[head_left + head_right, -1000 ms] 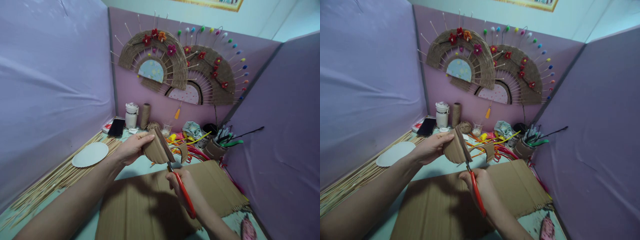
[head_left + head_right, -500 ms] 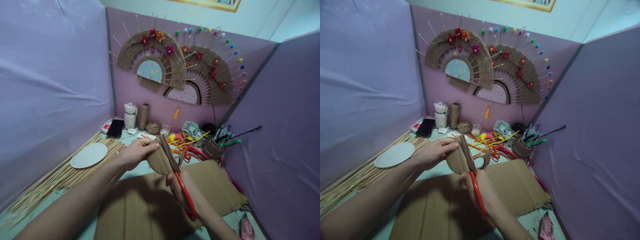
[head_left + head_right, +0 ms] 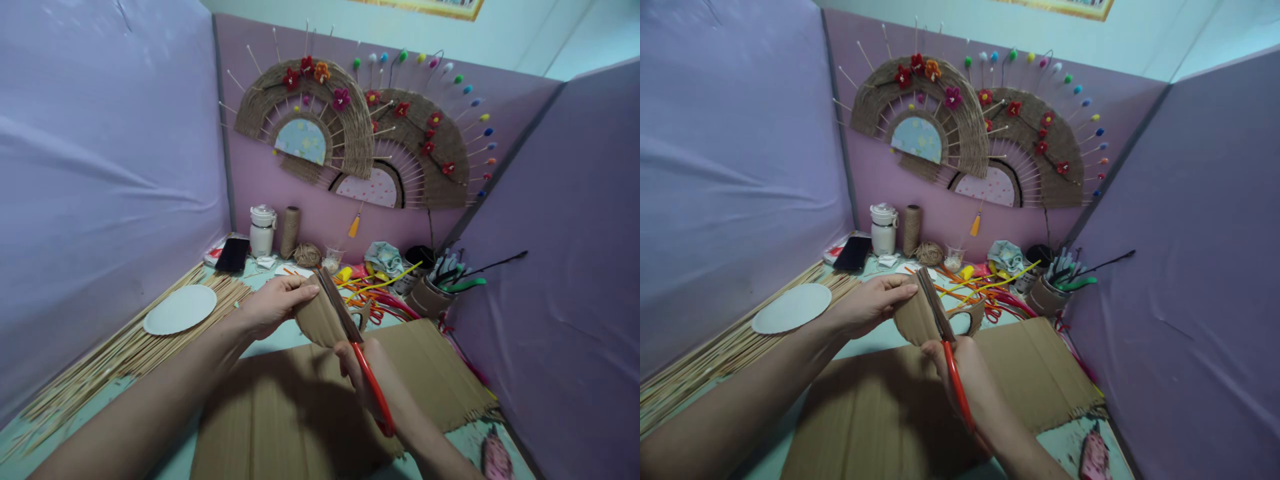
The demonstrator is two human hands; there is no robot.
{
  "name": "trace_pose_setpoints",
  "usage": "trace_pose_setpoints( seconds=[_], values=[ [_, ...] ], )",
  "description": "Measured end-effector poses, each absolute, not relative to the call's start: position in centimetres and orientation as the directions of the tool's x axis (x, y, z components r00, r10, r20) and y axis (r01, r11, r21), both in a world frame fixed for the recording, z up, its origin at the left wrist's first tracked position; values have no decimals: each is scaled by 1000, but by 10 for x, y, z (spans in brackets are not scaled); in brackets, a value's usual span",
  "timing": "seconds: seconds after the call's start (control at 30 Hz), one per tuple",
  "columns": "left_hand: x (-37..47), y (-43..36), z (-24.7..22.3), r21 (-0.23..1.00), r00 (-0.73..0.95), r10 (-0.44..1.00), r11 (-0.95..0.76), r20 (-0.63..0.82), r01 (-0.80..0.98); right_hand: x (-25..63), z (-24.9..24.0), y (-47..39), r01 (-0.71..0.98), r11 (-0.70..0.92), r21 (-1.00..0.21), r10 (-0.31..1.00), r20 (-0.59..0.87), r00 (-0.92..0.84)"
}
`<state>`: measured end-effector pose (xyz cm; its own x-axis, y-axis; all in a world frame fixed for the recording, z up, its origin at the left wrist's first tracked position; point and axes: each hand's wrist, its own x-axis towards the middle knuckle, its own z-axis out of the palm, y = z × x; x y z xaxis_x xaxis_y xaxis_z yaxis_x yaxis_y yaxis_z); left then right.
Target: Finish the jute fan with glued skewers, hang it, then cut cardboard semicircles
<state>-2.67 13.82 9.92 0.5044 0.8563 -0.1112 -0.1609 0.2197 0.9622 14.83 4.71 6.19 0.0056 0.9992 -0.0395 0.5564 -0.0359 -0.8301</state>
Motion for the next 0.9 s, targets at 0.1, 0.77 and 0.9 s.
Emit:
trace_pose_setpoints(
  seconds=[0.1,0.77,0.9],
  values=[
    [-26,138,98,962,511,853,219,-107,-164,150,62,51,570,-52,-820,998,-53,16],
    [-26,139,95,986,454,890,116,-49,-122,149,66,48,518,-7,-856,999,-26,-29],
    [-26,142,94,988,441,896,112,-54,-106,148,66,50,524,-30,-851,999,-40,-7]
  ],
)
